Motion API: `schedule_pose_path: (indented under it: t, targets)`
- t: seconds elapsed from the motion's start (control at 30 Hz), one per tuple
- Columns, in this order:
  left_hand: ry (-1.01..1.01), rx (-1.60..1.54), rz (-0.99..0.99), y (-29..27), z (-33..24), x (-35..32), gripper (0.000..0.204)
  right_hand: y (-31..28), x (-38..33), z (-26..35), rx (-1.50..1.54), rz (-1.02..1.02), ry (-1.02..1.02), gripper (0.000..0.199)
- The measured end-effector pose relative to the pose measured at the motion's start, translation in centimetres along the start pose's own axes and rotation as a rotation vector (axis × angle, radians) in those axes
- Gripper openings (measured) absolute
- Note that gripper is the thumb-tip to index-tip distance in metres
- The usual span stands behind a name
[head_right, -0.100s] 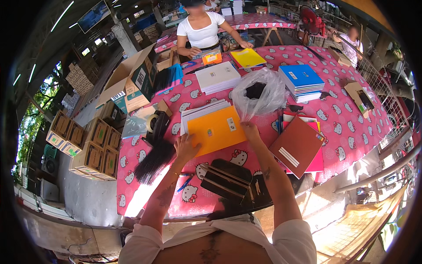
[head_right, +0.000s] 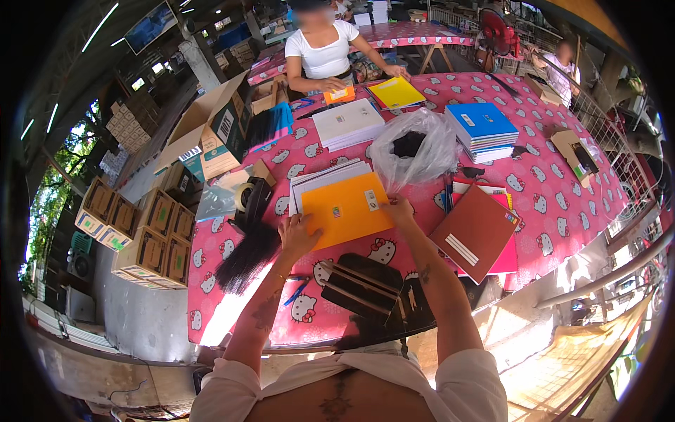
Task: The person sorts and stacks colorful spiral notebooks on a table, handling them individually and placing them into groups based on color and type.
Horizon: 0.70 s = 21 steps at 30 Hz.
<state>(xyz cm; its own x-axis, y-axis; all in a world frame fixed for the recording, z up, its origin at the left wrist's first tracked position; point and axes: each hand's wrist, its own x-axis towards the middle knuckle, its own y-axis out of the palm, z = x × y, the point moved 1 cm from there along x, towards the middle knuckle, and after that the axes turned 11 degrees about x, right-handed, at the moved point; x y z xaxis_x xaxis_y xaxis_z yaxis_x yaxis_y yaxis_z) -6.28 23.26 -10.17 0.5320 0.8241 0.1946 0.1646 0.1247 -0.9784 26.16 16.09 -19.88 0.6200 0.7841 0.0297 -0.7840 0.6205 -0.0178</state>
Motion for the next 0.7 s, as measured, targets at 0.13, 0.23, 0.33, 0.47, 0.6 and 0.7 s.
schedule_pose_path:
  t: [0.13, 0.23, 0.33, 0.47, 0.6, 0.7]
  targets:
    - [-0.037, 0.022, 0.013, -0.9, 3.4, -2.3, 0.057, 2.3, -4.7, 2.9, 0.201, 0.048, 0.166, 0.048]
    - [0.005, -0.098, 0.082, -1.7, 2.7, -1.6, 0.056, -0.4, -6.7, 2.7, 0.430, 0.069, 0.312, 0.053]
    - [-0.032, -0.368, 0.099, -1.2, 3.8, -0.2, 0.055, 0.8, -7.7, 5.6, 0.501, 0.119, 0.421, 0.053]
    - [-0.090, -0.439, -0.340, -0.1, 4.6, -1.2, 0.058, 2.8, -10.7, 10.4, 0.237, 0.320, -0.103, 0.034]
    - [-0.041, -1.329, -0.087, -2.8, 6.3, -1.0, 0.055, 1.6, -13.4, 13.1, 0.315, 0.405, -0.216, 0.018]
    - [0.036, -1.747, 0.085, -6.3, 5.7, -1.8, 0.042, 0.7, -15.7, 15.2, 0.346, 0.374, -0.236, 0.023]
